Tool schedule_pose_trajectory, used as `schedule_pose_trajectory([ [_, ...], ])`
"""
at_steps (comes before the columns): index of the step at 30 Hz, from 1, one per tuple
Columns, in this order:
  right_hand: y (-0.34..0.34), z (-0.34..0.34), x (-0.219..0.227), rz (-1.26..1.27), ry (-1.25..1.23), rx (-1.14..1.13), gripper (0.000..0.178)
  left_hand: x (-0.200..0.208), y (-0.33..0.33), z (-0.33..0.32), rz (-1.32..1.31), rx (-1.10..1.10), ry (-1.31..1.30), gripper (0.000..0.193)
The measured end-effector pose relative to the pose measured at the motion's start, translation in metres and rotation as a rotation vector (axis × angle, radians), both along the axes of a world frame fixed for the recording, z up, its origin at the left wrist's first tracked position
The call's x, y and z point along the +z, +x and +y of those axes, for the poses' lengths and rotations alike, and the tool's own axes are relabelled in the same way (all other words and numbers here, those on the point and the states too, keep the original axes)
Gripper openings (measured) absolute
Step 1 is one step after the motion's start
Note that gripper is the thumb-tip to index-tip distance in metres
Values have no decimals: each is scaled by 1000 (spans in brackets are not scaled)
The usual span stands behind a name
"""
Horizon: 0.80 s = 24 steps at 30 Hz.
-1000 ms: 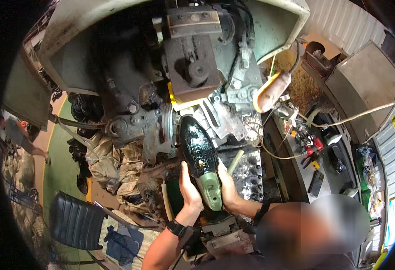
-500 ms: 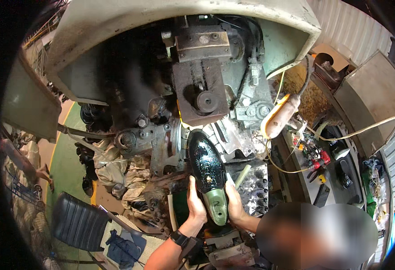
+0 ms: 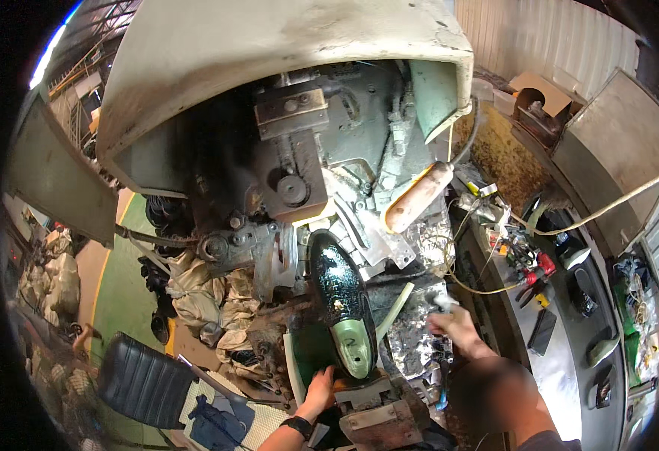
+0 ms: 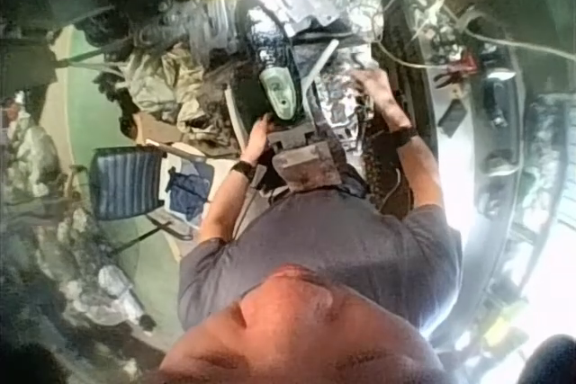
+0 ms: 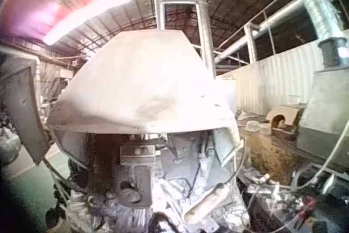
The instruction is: Operating a toe-lasting machine to shape and attach the front part of a shoe upper to the last.
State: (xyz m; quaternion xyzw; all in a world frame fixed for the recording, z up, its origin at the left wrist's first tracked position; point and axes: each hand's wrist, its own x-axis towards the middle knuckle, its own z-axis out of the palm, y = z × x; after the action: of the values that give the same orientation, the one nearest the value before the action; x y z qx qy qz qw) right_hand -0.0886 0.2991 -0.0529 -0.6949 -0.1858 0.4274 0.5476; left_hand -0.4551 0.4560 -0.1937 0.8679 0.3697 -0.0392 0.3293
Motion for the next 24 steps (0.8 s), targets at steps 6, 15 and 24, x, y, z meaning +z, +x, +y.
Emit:
schedule_pose_trajectory([
  [6, 16, -22, -113, 291, -106, -435, 87, -4, 12, -7, -513, 563, -1342, 50],
  [15, 34, -65, -128, -233, 89, -579, 52, 170, -42, -40, -365, 178, -74, 43],
  [24, -178, -41, 141, -541, 709, 748, 102, 312, -66, 5, -1374, 718, -578, 30],
])
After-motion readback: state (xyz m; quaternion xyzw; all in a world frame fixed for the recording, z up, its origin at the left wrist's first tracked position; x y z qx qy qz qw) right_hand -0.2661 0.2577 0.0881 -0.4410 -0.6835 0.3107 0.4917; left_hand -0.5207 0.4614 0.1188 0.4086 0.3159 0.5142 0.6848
